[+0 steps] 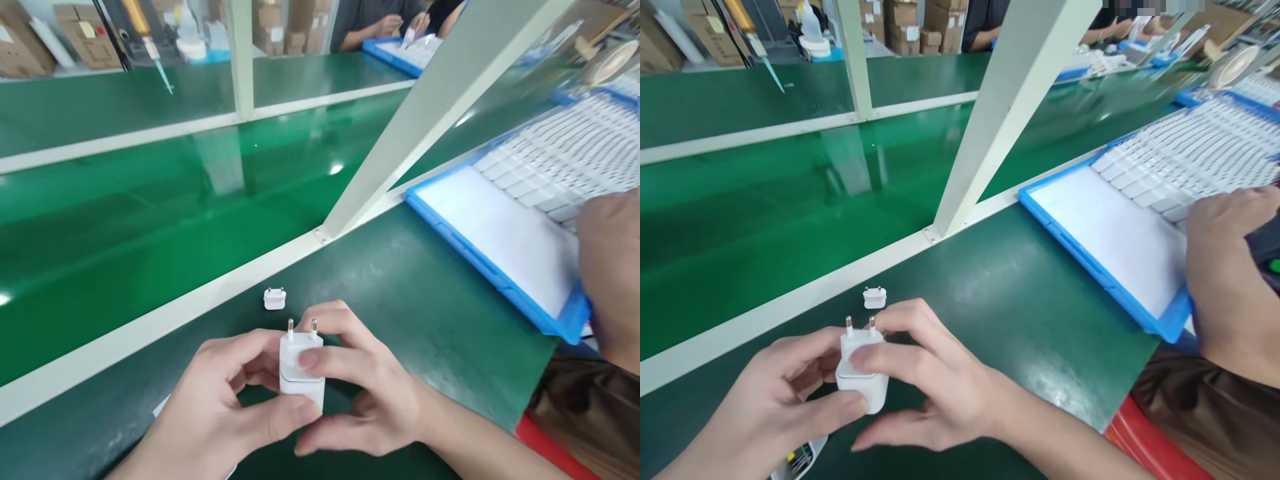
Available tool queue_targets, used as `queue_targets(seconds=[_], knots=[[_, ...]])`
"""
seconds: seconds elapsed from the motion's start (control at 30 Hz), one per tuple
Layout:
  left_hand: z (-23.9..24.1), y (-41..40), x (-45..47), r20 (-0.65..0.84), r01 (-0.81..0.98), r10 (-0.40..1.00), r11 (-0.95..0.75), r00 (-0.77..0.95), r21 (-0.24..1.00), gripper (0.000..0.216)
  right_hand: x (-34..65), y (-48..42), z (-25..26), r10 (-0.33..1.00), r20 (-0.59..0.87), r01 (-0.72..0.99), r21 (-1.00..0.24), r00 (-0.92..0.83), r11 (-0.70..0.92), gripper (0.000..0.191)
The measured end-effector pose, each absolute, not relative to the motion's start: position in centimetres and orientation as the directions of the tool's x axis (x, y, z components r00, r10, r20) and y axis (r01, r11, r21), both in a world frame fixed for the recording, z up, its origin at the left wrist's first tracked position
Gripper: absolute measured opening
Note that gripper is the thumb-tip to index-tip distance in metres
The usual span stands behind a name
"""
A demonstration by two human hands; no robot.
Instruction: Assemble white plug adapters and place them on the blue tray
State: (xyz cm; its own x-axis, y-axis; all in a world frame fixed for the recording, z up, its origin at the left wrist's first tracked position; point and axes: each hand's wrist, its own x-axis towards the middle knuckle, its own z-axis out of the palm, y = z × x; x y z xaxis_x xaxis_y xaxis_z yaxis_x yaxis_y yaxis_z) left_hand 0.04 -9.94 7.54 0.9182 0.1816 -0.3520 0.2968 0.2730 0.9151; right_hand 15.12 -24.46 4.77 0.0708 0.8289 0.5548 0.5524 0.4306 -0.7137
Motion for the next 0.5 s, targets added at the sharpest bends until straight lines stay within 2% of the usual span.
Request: queue_targets(seconds=[0.13, 0.3, 0.5], knots=[[8.2, -10.5, -0.5, -0.322, 0.26, 0.178, 0.299, 0.93, 0.918, 0.025, 13.6, -24.3, 5.3, 0.773, 0.624, 0.633, -0.645, 0.113, 0.428, 0.025], [9.2, -10.9, -0.8, -0.312, 0.269, 0.194, 0.219, 0.93, 0.938, 0.024, 12.9, -24.6, 6.1, 0.721, 0.685, 0.689, -0.573, 0.105, 0.444, 0.016], [10.2, -11.2, -1.2, -0.365, 0.329, 0.16, 0.212, 0.917, 0.92, 0.021, 12.9, -25.0, 6.0, 0.682, 0.729, 0.728, -0.498, 0.056, 0.472, 0.012]])
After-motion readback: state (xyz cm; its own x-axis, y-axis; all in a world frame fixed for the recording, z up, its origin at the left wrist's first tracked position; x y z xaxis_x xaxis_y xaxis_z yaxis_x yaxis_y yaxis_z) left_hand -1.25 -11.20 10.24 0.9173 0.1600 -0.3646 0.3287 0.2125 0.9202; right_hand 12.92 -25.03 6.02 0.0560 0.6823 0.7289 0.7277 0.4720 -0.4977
